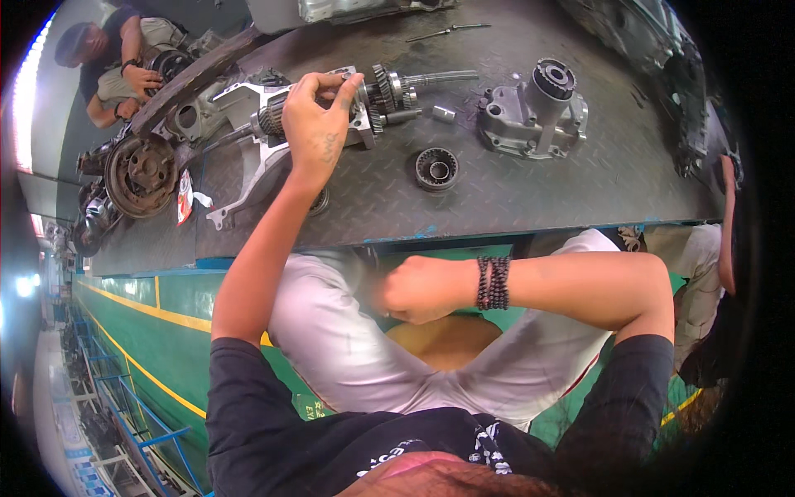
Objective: The person assembles internal transmission components by hand, inserting a shaft into a gear set, placing synchronization rings, and positioning metal pins into the assembly on a workbench.
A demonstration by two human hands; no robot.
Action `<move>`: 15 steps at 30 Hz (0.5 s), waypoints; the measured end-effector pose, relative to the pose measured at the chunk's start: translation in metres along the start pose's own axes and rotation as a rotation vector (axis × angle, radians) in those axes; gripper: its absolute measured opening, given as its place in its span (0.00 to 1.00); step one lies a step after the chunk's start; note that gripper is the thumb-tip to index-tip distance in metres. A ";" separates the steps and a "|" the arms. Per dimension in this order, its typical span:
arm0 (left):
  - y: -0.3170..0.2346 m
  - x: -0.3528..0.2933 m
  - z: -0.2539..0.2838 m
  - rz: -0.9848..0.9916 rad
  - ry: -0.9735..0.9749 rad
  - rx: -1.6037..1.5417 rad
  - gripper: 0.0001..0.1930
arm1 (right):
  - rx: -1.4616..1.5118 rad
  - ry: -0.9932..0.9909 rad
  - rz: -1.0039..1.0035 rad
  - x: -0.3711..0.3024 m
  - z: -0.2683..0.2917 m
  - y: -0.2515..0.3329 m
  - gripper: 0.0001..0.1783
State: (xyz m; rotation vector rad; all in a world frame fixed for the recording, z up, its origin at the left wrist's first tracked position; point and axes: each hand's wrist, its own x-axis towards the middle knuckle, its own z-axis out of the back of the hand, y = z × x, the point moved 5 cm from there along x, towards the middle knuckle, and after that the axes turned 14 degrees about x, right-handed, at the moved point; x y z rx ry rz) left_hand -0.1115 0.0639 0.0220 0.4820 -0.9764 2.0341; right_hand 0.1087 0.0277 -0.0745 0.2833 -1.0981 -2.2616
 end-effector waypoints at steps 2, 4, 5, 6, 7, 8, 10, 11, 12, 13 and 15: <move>-0.006 -0.001 0.003 -0.034 -0.033 0.100 0.17 | -0.007 0.012 -0.006 0.000 -0.011 -0.005 0.07; -0.006 -0.003 0.003 0.016 -0.022 0.066 0.16 | -0.020 0.028 -0.010 0.000 -0.015 -0.010 0.06; -0.006 -0.004 0.004 -0.015 -0.038 0.107 0.16 | -0.015 0.004 0.015 0.001 -0.012 -0.010 0.07; -0.007 -0.004 0.004 -0.046 -0.054 0.149 0.17 | -0.010 -0.019 0.040 0.002 -0.010 -0.010 0.08; -0.008 -0.005 0.004 -0.063 -0.065 0.143 0.16 | -0.012 -0.020 0.036 0.003 -0.012 -0.013 0.08; -0.009 -0.005 0.003 -0.063 -0.065 0.139 0.16 | -0.007 -0.058 0.041 0.005 -0.012 -0.016 0.08; -0.013 -0.006 0.003 -0.097 -0.107 0.252 0.15 | -0.004 -0.097 0.043 0.006 -0.012 -0.019 0.07; -0.014 -0.007 0.003 -0.098 -0.107 0.248 0.15 | -0.009 -0.101 0.045 0.007 -0.012 -0.018 0.07; -0.012 -0.008 0.003 -0.065 -0.095 0.210 0.15 | -0.014 -0.105 0.046 0.006 -0.012 -0.018 0.07; -0.012 -0.009 0.004 -0.031 -0.083 0.175 0.15 | -0.014 -0.106 0.044 0.006 -0.012 -0.018 0.07; -0.014 -0.008 0.003 0.008 -0.096 0.108 0.16 | -0.062 -0.094 0.047 0.006 -0.012 -0.018 0.07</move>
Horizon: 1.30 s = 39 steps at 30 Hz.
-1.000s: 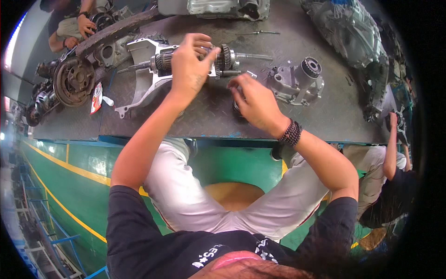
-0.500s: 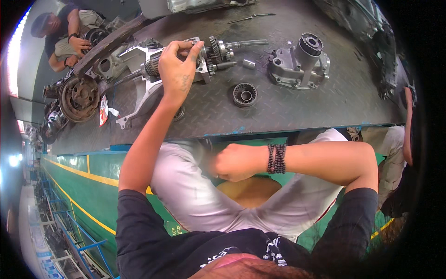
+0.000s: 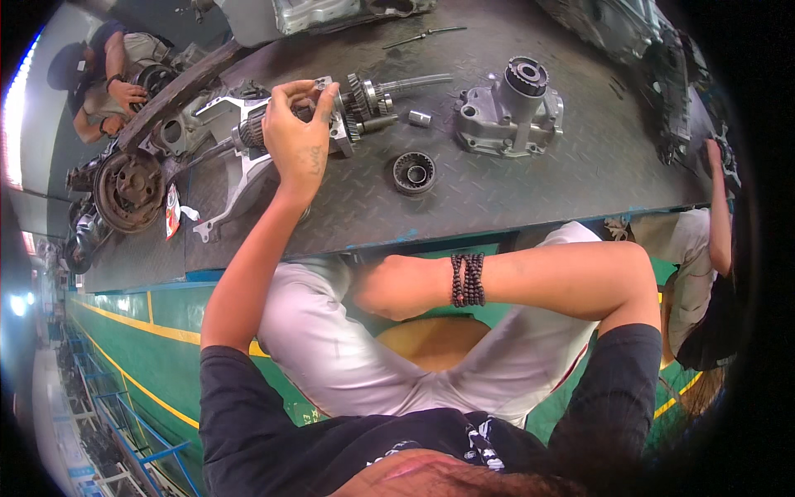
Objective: The person assembles internal transmission components by hand, inserting a shaft into a gear set, placing synchronization rings, and positioning metal pins into the assembly on a workbench.
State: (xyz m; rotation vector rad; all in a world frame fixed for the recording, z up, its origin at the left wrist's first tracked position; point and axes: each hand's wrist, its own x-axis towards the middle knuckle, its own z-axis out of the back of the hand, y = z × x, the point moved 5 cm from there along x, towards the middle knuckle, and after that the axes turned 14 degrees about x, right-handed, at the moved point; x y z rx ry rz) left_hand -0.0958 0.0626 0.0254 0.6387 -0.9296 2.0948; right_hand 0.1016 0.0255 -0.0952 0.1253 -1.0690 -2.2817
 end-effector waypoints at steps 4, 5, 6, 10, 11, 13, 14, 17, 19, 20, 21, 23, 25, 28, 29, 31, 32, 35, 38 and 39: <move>-0.001 0.005 0.000 0.048 0.046 -0.080 0.20 | 0.000 -0.002 -0.005 -0.002 0.003 0.000 0.07; -0.003 0.005 0.000 0.046 0.063 -0.067 0.20 | -0.005 0.001 -0.011 -0.003 0.004 0.000 0.07; -0.003 0.004 -0.001 0.046 0.066 -0.068 0.20 | -0.011 0.003 -0.018 -0.004 0.004 0.000 0.07; 0.009 0.007 -0.008 0.172 0.144 -0.237 0.18 | -0.015 0.036 -0.044 -0.003 0.008 -0.001 0.07; 0.011 0.008 -0.010 0.174 0.152 -0.267 0.17 | -0.017 0.018 -0.043 -0.004 0.010 0.000 0.08; 0.013 0.007 -0.013 0.175 0.153 -0.279 0.17 | -0.017 0.000 -0.042 -0.006 0.013 0.000 0.08; 0.013 0.007 -0.012 0.177 0.152 -0.286 0.16 | -0.025 -0.002 -0.046 -0.006 0.014 -0.001 0.08; 0.016 0.010 -0.014 0.151 0.155 -0.360 0.16 | -0.019 -0.003 -0.054 -0.006 0.020 0.000 0.08; 0.018 0.010 -0.012 0.145 0.157 -0.374 0.16 | -0.009 0.001 -0.049 -0.005 0.023 0.002 0.08; 0.018 0.011 -0.010 0.137 0.162 -0.392 0.16 | -0.004 -0.008 -0.062 -0.003 0.025 0.003 0.08; 0.018 0.011 -0.009 0.128 0.178 -0.384 0.15 | 0.001 -0.016 -0.072 0.000 0.026 0.003 0.07; 0.011 0.011 -0.008 0.107 0.189 -0.363 0.15 | 0.000 0.003 -0.075 -0.001 0.026 0.004 0.07; 0.018 0.013 -0.013 0.080 0.213 -0.368 0.16 | 0.001 0.026 -0.060 0.000 0.027 0.006 0.07; 0.013 0.014 -0.009 0.065 0.233 -0.328 0.15 | -0.067 0.057 -0.121 -0.002 0.030 0.006 0.05; 0.015 0.014 -0.008 0.070 0.236 -0.306 0.15 | -0.072 0.068 -0.108 -0.002 0.030 0.007 0.05; 0.019 0.016 -0.008 0.108 0.329 -0.261 0.19 | -0.107 0.069 -0.141 -0.002 0.033 0.008 0.05; 0.021 0.018 -0.003 0.112 0.318 -0.256 0.19 | -0.112 0.078 -0.131 -0.002 0.033 0.008 0.05; 0.022 0.021 0.001 0.005 0.432 -0.241 0.20 | -0.086 0.056 -0.125 -0.002 0.035 0.008 0.05; 0.017 0.018 0.004 -0.224 0.478 -0.223 0.18 | -0.083 0.035 -0.130 -0.004 0.038 0.007 0.06; 0.018 0.018 0.004 -0.223 0.475 -0.222 0.18 | -0.081 0.038 -0.143 -0.005 0.040 0.008 0.06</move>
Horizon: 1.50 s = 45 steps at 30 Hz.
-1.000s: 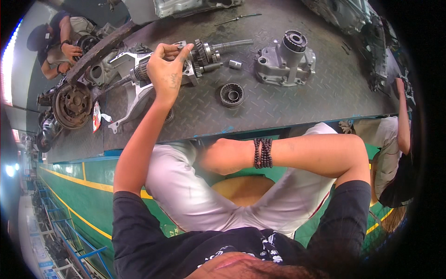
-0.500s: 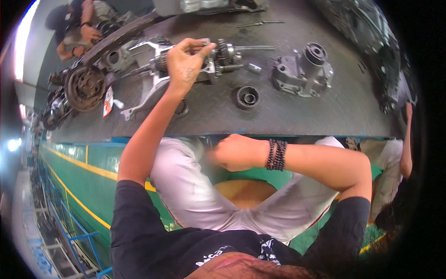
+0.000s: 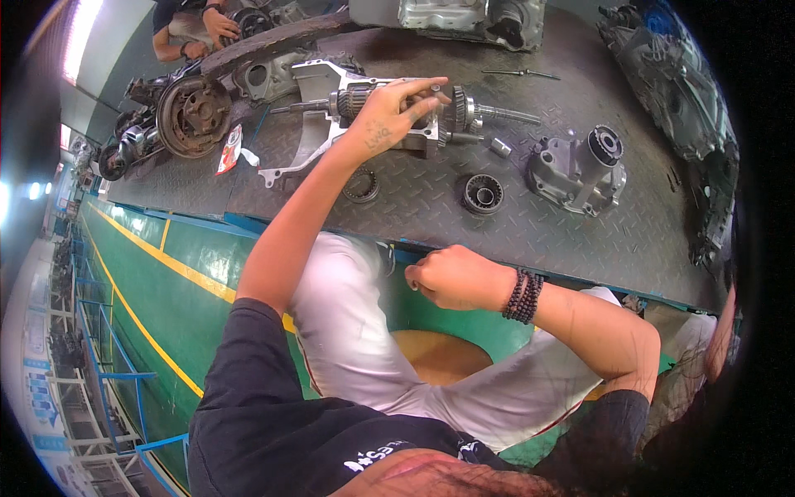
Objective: The person assembles internal transmission components by hand, inserting a shaft into a gear set, placing synchronization rings, and positioning metal pins into the assembly on a workbench.
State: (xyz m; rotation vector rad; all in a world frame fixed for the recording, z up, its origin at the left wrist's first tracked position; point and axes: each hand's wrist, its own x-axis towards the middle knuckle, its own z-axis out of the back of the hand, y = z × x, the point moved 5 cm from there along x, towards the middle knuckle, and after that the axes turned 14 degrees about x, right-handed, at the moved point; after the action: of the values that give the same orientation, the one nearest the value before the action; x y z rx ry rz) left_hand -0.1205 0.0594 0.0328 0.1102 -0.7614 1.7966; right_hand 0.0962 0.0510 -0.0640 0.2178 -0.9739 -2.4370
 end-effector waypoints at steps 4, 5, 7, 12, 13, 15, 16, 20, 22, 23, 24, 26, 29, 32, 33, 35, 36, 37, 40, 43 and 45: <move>0.001 0.003 0.003 0.072 0.030 -0.080 0.17 | 0.062 -0.048 0.011 -0.001 0.010 0.003 0.06; 0.001 0.003 0.003 0.099 0.049 -0.073 0.16 | 0.060 -0.046 0.013 -0.001 0.011 0.002 0.06; 0.002 0.003 0.002 0.124 0.071 -0.068 0.16 | 0.052 -0.072 0.020 -0.001 0.013 0.001 0.06; 0.010 0.005 0.002 0.145 -0.006 -0.074 0.16 | -0.017 -0.069 0.002 0.002 0.018 -0.001 0.06; 0.007 0.004 0.000 0.142 0.002 -0.076 0.16 | -0.041 -0.052 0.008 0.004 0.016 -0.003 0.07; 0.004 0.001 0.000 0.200 -0.084 -0.118 0.16 | -0.053 -0.058 0.013 0.005 0.012 -0.005 0.07; 0.003 0.000 -0.003 0.200 -0.080 -0.114 0.16 | -0.069 -0.058 0.030 0.005 0.011 -0.005 0.07; -0.005 -0.005 -0.005 0.311 -0.253 -0.048 0.16 | -0.072 -0.050 0.041 0.005 0.013 -0.001 0.06; -0.007 -0.005 -0.005 0.301 -0.311 -0.020 0.17 | -0.029 -0.061 0.016 0.004 0.019 0.002 0.06; -0.008 -0.005 -0.005 0.302 -0.311 -0.020 0.17 | -0.028 -0.060 0.017 0.004 0.020 0.001 0.06; -0.009 -0.003 -0.005 0.290 -0.293 0.000 0.17 | -0.006 -0.062 0.011 0.004 0.020 -0.001 0.06; -0.004 -0.001 -0.001 0.279 -0.279 0.024 0.18 | 0.014 -0.062 0.010 0.005 0.019 -0.003 0.06; -0.009 0.004 -0.005 -0.019 -0.070 0.187 0.16 | -0.013 -0.062 0.016 0.005 0.016 -0.005 0.07; 0.005 -0.001 -0.003 0.105 0.008 0.005 0.15 | -0.028 -0.069 0.029 0.004 0.016 -0.004 0.07; 0.017 0.000 -0.008 0.198 0.101 -0.040 0.19 | -0.029 -0.059 0.004 0.004 0.014 -0.006 0.06; 0.017 0.001 -0.008 0.207 0.077 -0.034 0.18 | -0.029 -0.050 -0.027 0.003 0.012 -0.011 0.06; 0.017 0.002 -0.008 0.217 0.050 -0.027 0.17 | -0.031 -0.052 -0.008 0.004 0.012 -0.012 0.05; 0.016 0.002 -0.011 0.210 0.055 -0.035 0.17 | -0.035 -0.057 0.003 0.003 0.014 -0.011 0.05; 0.009 -0.005 -0.010 0.254 -0.075 -0.044 0.15 | -0.094 -0.057 0.025 0.006 0.016 -0.005 0.05; -0.006 -0.007 -0.008 0.253 -0.206 0.005 0.15 | -0.067 -0.089 0.033 0.005 0.017 -0.004 0.06; -0.010 -0.008 -0.008 0.290 -0.243 0.023 0.15 | -0.055 -0.085 0.040 0.005 0.020 -0.001 0.06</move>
State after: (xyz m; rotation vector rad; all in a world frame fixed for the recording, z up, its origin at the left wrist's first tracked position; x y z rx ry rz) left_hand -0.1066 0.0590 0.0269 0.2476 -0.9682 2.0927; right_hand 0.0847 0.0610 -0.0503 0.0752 -0.9361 -2.4498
